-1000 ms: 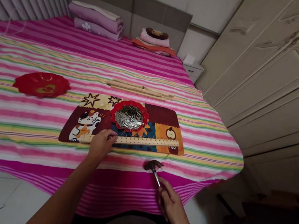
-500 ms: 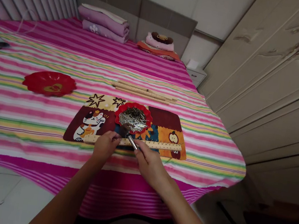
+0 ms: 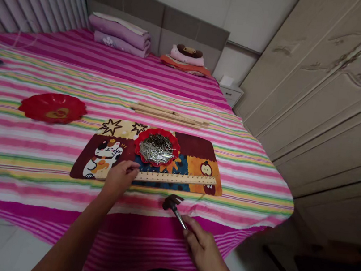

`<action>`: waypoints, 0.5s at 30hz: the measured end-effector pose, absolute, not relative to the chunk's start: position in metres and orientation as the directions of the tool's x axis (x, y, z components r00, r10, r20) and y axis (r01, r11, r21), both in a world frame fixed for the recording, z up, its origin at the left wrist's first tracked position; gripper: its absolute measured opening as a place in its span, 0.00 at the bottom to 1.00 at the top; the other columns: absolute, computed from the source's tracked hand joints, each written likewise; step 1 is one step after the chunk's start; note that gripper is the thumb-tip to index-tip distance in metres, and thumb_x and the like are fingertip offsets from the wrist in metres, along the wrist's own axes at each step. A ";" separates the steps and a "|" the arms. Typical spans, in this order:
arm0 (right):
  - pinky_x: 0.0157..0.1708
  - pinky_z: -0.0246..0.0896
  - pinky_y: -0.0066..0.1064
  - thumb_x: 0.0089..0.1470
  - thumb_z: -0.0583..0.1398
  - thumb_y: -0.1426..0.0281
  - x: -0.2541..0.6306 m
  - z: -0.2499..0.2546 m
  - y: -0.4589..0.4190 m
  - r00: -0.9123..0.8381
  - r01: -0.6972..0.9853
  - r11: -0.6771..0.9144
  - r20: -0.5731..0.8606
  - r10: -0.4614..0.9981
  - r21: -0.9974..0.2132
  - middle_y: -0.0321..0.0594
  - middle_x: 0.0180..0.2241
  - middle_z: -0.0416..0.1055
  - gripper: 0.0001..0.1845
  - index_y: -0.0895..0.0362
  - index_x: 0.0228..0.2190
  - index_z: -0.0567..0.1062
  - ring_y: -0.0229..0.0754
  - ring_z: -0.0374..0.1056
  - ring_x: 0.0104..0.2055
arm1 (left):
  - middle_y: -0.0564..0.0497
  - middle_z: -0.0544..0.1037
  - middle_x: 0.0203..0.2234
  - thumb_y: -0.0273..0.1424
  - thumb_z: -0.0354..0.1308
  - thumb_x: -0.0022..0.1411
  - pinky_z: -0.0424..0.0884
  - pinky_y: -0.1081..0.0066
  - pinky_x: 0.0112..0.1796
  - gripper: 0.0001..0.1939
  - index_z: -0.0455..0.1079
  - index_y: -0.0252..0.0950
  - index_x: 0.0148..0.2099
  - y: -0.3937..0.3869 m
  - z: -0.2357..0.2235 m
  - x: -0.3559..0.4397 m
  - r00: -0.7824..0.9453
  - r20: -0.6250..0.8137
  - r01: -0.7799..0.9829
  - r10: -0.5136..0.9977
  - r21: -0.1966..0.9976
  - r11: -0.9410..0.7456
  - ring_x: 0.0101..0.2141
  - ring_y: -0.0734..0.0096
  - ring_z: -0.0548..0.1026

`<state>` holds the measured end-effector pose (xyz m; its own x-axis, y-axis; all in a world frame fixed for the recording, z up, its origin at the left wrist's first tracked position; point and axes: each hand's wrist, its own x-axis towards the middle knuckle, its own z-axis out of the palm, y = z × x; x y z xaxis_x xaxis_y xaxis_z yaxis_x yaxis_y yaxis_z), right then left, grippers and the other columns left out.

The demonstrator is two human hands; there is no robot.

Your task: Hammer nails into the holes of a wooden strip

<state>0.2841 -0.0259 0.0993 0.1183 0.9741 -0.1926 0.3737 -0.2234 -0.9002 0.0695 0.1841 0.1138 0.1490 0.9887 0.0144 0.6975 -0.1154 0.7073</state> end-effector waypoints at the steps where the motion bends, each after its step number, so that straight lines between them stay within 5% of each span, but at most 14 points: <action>1: 0.19 0.46 0.25 0.56 0.52 0.60 0.290 0.087 -0.034 0.167 0.328 -0.268 -0.223 0.960 -0.906 0.29 0.18 0.54 0.23 0.56 0.49 0.70 0.33 0.50 0.19 | 0.52 0.77 0.32 0.34 0.52 0.53 0.67 0.72 0.36 0.13 0.75 0.38 0.38 0.187 0.118 0.070 0.129 0.032 0.709 0.991 0.695 -0.115 0.31 0.70 0.73; 10: 0.07 0.37 0.20 0.48 0.54 0.53 0.308 0.034 -0.056 0.357 -0.158 -0.490 -0.512 0.781 -0.857 0.24 0.13 0.57 0.34 0.59 0.52 0.62 0.29 0.44 0.10 | 0.40 0.75 0.39 0.38 0.48 0.60 0.65 0.60 0.40 0.18 0.76 0.36 0.38 0.229 0.139 0.119 0.221 0.062 0.954 0.973 0.196 -0.229 0.42 0.53 0.72; 15: 0.06 0.37 0.17 0.47 0.55 0.54 0.307 0.042 -0.053 0.346 -0.193 -0.501 -0.536 0.770 -0.844 0.23 0.14 0.58 0.32 0.59 0.50 0.62 0.27 0.45 0.09 | 0.42 0.77 0.38 0.35 0.49 0.57 0.63 0.57 0.39 0.14 0.76 0.38 0.34 0.238 0.134 0.133 0.194 0.033 0.964 0.980 0.179 -0.197 0.41 0.52 0.73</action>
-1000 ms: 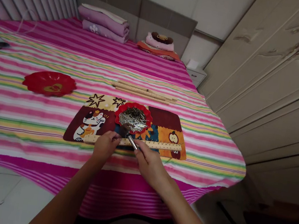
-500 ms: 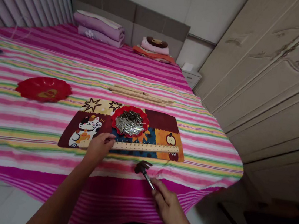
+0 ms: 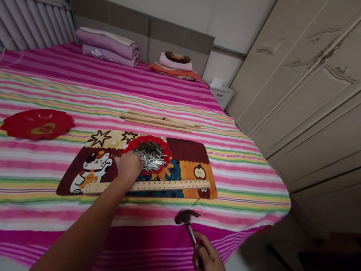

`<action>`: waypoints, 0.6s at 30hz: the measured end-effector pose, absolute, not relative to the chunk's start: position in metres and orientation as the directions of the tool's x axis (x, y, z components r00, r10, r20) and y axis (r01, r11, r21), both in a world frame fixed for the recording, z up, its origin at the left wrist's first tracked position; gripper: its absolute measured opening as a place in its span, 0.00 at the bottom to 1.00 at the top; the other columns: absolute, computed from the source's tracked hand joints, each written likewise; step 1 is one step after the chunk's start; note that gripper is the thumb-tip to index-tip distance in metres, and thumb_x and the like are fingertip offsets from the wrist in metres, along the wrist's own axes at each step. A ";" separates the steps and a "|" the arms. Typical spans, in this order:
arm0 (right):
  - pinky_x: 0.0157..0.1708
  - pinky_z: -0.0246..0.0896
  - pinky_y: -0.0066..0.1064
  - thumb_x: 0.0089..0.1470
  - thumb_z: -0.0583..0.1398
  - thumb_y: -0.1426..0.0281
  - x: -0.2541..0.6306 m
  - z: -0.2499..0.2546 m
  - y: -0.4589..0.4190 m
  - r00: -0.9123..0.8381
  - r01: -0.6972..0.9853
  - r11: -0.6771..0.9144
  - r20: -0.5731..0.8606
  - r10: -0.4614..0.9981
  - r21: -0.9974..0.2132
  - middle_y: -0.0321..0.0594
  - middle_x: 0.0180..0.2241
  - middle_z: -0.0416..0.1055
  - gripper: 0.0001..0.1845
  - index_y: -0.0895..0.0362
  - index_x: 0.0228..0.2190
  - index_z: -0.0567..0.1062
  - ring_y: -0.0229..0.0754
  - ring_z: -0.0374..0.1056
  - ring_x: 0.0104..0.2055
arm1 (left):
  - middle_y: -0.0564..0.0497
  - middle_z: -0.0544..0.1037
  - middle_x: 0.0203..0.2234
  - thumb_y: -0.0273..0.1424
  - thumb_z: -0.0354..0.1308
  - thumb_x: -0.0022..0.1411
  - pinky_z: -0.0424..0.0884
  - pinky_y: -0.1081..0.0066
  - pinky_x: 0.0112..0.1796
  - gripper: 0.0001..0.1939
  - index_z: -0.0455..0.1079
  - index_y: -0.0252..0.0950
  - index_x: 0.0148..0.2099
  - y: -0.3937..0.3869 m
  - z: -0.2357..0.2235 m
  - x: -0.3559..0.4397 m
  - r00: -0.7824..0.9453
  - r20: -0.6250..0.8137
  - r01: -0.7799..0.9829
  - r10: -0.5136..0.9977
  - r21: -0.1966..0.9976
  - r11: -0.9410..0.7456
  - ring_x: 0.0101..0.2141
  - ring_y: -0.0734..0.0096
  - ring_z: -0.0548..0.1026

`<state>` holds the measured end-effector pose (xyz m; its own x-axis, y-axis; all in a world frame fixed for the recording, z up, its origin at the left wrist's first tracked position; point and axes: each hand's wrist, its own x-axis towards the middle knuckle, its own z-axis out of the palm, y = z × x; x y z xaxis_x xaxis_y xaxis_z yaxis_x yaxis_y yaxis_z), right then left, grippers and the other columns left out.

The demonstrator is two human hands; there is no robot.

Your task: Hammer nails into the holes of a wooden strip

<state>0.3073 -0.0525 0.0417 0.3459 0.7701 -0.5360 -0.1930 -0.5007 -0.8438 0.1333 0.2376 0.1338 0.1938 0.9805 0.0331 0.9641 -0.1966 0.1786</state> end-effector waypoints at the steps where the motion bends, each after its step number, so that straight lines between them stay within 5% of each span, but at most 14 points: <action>1: 0.06 0.37 0.17 0.47 0.55 0.54 0.308 0.041 -0.052 0.344 -0.199 -0.502 -0.539 0.769 -0.842 0.23 0.14 0.58 0.32 0.59 0.50 0.62 0.27 0.45 0.09 | 0.43 0.78 0.37 0.34 0.49 0.56 0.63 0.58 0.39 0.13 0.75 0.38 0.33 0.239 0.132 0.133 0.196 0.025 0.960 0.980 0.200 -0.197 0.40 0.53 0.74; 13: 0.06 0.39 0.17 0.47 0.55 0.54 0.309 0.035 -0.051 0.327 -0.214 -0.479 -0.525 0.786 -0.851 0.23 0.14 0.58 0.30 0.57 0.49 0.63 0.27 0.46 0.09 | 0.47 0.78 0.27 0.32 0.51 0.53 0.61 0.64 0.35 0.10 0.72 0.38 0.25 0.242 0.132 0.130 0.238 0.032 0.920 0.971 0.312 -0.236 0.34 0.59 0.75; 18: 0.06 0.40 0.17 0.48 0.54 0.54 0.309 0.035 -0.051 0.322 -0.207 -0.477 -0.520 0.791 -0.854 0.23 0.15 0.59 0.30 0.57 0.50 0.62 0.27 0.47 0.09 | 0.54 0.75 0.20 0.38 0.55 0.48 0.63 0.71 0.30 0.09 0.71 0.38 0.26 0.246 0.135 0.111 0.235 -0.019 0.676 0.972 0.721 -0.149 0.25 0.69 0.72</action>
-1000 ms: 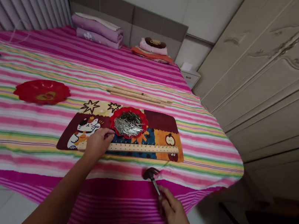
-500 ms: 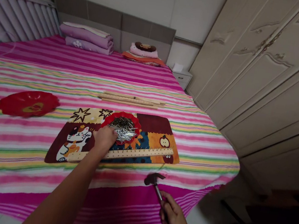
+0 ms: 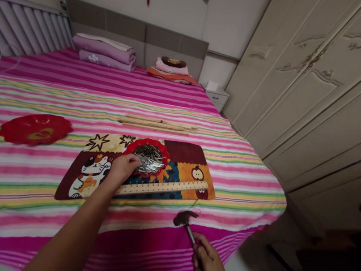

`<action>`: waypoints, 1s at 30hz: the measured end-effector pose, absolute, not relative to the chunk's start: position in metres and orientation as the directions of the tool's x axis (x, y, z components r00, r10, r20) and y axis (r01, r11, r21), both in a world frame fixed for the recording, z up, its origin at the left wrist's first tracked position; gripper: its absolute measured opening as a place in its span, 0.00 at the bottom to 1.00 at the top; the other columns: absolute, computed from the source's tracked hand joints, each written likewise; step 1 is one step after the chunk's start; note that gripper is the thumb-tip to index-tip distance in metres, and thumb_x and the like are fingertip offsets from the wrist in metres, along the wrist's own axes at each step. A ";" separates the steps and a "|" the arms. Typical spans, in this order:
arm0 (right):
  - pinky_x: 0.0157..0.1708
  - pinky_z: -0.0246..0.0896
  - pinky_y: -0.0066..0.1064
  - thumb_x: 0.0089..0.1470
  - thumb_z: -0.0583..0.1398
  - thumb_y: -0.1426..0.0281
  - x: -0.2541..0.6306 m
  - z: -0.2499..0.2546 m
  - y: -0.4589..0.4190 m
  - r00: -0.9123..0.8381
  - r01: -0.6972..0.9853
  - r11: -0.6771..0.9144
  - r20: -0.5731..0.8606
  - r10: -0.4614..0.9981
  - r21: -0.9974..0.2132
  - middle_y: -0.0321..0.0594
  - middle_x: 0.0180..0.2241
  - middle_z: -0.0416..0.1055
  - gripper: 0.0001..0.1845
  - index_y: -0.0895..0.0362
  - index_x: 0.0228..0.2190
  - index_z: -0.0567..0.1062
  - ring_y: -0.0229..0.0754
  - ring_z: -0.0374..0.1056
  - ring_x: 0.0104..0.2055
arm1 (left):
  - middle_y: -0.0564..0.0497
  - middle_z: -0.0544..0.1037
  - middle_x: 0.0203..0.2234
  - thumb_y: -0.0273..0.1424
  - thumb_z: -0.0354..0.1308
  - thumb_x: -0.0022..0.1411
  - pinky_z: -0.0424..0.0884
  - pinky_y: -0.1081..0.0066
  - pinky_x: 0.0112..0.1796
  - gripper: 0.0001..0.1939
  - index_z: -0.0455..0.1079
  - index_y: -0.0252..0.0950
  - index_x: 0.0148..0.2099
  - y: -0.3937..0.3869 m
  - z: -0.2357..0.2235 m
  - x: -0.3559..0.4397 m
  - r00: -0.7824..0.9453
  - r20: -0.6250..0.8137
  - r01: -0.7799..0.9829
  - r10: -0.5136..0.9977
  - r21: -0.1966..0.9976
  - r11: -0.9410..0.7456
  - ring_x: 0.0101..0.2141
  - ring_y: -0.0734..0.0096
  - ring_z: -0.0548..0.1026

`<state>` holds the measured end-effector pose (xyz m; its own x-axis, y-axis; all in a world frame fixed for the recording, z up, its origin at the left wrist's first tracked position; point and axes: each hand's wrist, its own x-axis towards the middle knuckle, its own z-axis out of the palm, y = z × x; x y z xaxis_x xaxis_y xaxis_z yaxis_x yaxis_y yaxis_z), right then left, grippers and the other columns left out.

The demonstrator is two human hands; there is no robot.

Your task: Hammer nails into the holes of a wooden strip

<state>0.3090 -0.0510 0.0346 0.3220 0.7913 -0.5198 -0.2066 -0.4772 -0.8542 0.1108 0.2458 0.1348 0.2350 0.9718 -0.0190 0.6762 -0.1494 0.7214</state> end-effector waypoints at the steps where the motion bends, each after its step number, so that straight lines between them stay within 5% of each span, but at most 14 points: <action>1: 0.06 0.40 0.17 0.47 0.54 0.54 0.310 0.033 -0.051 0.321 -0.207 -0.476 -0.519 0.792 -0.855 0.23 0.15 0.59 0.30 0.57 0.49 0.62 0.27 0.47 0.09 | 0.54 0.74 0.20 0.39 0.56 0.46 0.63 0.72 0.30 0.10 0.71 0.37 0.27 0.246 0.134 0.105 0.226 -0.018 0.581 0.974 0.805 -0.120 0.24 0.71 0.71; 4: 0.06 0.40 0.18 0.47 0.55 0.53 0.311 0.030 -0.051 0.308 -0.206 -0.484 -0.526 0.793 -0.850 0.23 0.14 0.58 0.31 0.56 0.50 0.62 0.28 0.47 0.09 | 0.56 0.73 0.17 0.40 0.62 0.37 0.63 0.73 0.28 0.16 0.70 0.36 0.28 0.243 0.132 0.090 0.154 -0.048 0.318 0.987 0.948 -0.004 0.22 0.73 0.69; 8: 0.06 0.41 0.18 0.46 0.55 0.53 0.311 0.031 -0.051 0.315 -0.199 -0.491 -0.529 0.788 -0.848 0.24 0.14 0.59 0.32 0.56 0.50 0.62 0.28 0.47 0.09 | 0.57 0.72 0.15 0.37 0.64 0.31 0.64 0.74 0.26 0.18 0.68 0.36 0.28 0.233 0.130 0.071 0.090 -0.113 0.138 0.990 0.985 0.100 0.21 0.75 0.69; 15: 0.06 0.39 0.17 0.47 0.55 0.55 0.308 0.037 -0.052 0.335 -0.194 -0.489 -0.526 0.781 -0.850 0.24 0.14 0.59 0.29 0.56 0.49 0.63 0.27 0.47 0.09 | 0.51 0.78 0.22 0.38 0.66 0.30 0.68 0.71 0.27 0.21 0.75 0.35 0.31 0.206 0.130 0.046 0.147 -0.287 0.238 0.947 0.939 0.248 0.25 0.70 0.73; 25: 0.05 0.39 0.17 0.48 0.54 0.55 0.311 0.035 -0.053 0.318 -0.180 -0.492 -0.523 0.790 -0.852 0.23 0.15 0.59 0.30 0.55 0.50 0.61 0.28 0.48 0.09 | 0.51 0.80 0.28 0.44 0.61 0.42 0.68 0.71 0.31 0.16 0.77 0.40 0.31 0.197 0.109 0.036 0.066 -0.064 0.520 0.996 0.854 0.020 0.31 0.66 0.75; 30: 0.05 0.39 0.17 0.47 0.55 0.55 0.308 0.040 -0.052 0.332 -0.179 -0.491 -0.522 0.786 -0.852 0.23 0.15 0.59 0.28 0.55 0.48 0.63 0.28 0.47 0.09 | 0.52 0.78 0.24 0.45 0.62 0.40 0.70 0.70 0.30 0.21 0.77 0.37 0.35 0.195 0.104 0.043 0.086 -0.198 0.331 0.977 0.930 0.159 0.26 0.70 0.74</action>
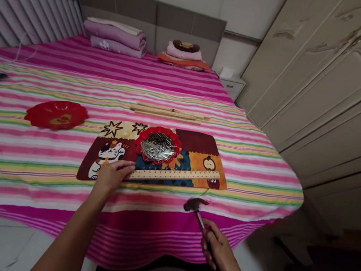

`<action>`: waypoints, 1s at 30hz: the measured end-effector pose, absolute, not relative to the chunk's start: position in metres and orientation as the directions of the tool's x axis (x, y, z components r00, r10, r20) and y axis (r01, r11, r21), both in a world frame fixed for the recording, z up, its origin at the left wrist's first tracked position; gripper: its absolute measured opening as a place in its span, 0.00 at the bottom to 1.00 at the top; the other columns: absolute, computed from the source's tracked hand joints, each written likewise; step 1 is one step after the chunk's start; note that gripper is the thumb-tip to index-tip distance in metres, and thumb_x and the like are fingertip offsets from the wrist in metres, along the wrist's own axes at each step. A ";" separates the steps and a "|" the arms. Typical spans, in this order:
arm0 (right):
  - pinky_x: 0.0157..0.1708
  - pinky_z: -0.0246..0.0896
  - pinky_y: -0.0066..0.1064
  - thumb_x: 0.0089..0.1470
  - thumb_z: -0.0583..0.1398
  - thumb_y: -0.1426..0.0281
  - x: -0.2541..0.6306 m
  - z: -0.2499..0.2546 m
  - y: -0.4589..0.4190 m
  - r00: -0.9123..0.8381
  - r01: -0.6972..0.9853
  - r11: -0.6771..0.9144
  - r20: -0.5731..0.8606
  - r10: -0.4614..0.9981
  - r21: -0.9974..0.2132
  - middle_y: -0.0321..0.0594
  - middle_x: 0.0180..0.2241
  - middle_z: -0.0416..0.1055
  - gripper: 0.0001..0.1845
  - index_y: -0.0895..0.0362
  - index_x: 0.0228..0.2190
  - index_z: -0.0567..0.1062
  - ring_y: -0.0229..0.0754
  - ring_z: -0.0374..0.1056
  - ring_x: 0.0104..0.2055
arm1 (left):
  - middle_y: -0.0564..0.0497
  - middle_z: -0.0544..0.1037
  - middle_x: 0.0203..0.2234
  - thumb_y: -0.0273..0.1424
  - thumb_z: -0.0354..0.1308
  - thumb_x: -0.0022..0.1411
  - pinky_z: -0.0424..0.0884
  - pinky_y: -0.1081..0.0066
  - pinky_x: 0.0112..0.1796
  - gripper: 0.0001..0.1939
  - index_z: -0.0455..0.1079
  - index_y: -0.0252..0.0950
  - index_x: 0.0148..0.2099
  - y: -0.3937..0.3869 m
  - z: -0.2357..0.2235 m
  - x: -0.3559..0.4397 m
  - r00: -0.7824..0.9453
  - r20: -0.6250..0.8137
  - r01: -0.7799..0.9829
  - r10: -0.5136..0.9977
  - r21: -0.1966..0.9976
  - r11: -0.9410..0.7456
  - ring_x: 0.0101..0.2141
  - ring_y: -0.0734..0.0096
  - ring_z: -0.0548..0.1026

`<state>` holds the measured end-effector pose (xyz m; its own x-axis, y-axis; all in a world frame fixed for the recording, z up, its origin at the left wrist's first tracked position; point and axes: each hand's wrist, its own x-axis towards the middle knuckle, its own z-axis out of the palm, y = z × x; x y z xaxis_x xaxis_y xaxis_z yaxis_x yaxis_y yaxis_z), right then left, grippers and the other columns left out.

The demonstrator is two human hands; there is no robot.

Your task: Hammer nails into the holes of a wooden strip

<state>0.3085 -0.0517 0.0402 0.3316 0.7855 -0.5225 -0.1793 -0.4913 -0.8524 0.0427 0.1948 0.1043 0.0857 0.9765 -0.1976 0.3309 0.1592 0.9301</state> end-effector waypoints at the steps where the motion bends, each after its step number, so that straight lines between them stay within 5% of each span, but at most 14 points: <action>1: 0.05 0.39 0.17 0.47 0.55 0.56 0.308 0.041 -0.052 0.330 -0.181 -0.494 -0.526 0.784 -0.850 0.23 0.14 0.59 0.27 0.55 0.48 0.63 0.28 0.47 0.09 | 0.52 0.78 0.23 0.45 0.62 0.39 0.70 0.71 0.30 0.22 0.77 0.37 0.36 0.194 0.103 0.044 0.092 -0.210 0.303 0.973 0.937 0.173 0.25 0.70 0.73; 9: 0.06 0.40 0.17 0.46 0.56 0.56 0.307 0.042 -0.051 0.339 -0.203 -0.495 -0.535 0.774 -0.845 0.23 0.14 0.59 0.27 0.55 0.47 0.63 0.27 0.47 0.09 | 0.53 0.77 0.22 0.44 0.60 0.45 0.68 0.72 0.28 0.20 0.77 0.38 0.37 0.194 0.096 0.048 0.089 -0.136 0.421 0.987 0.903 0.087 0.23 0.71 0.72; 24: 0.08 0.37 0.20 0.51 0.53 0.55 0.286 0.070 -0.048 0.298 -0.074 -0.480 -0.479 0.826 -0.874 0.23 0.15 0.57 0.30 0.56 0.52 0.64 0.28 0.45 0.10 | 0.52 0.79 0.32 0.38 0.55 0.51 0.66 0.70 0.40 0.11 0.77 0.41 0.31 0.182 0.109 0.058 0.192 0.033 0.683 0.981 0.713 -0.158 0.36 0.67 0.74; 30: 0.13 0.48 0.22 0.58 0.50 0.59 0.257 0.127 0.002 0.121 0.147 -0.262 -0.246 0.962 -0.954 0.28 0.19 0.62 0.25 0.57 0.53 0.65 0.30 0.52 0.14 | 0.52 0.78 0.30 0.36 0.56 0.52 0.67 0.72 0.38 0.09 0.76 0.40 0.30 0.180 0.102 0.062 0.173 0.075 0.672 0.982 0.720 -0.174 0.33 0.70 0.74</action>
<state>0.2570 0.0017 0.1273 0.1209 0.9618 -0.2457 0.1473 -0.2621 -0.9537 0.0618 0.1800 0.1020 0.1731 0.9820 0.0755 0.6716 -0.1737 0.7203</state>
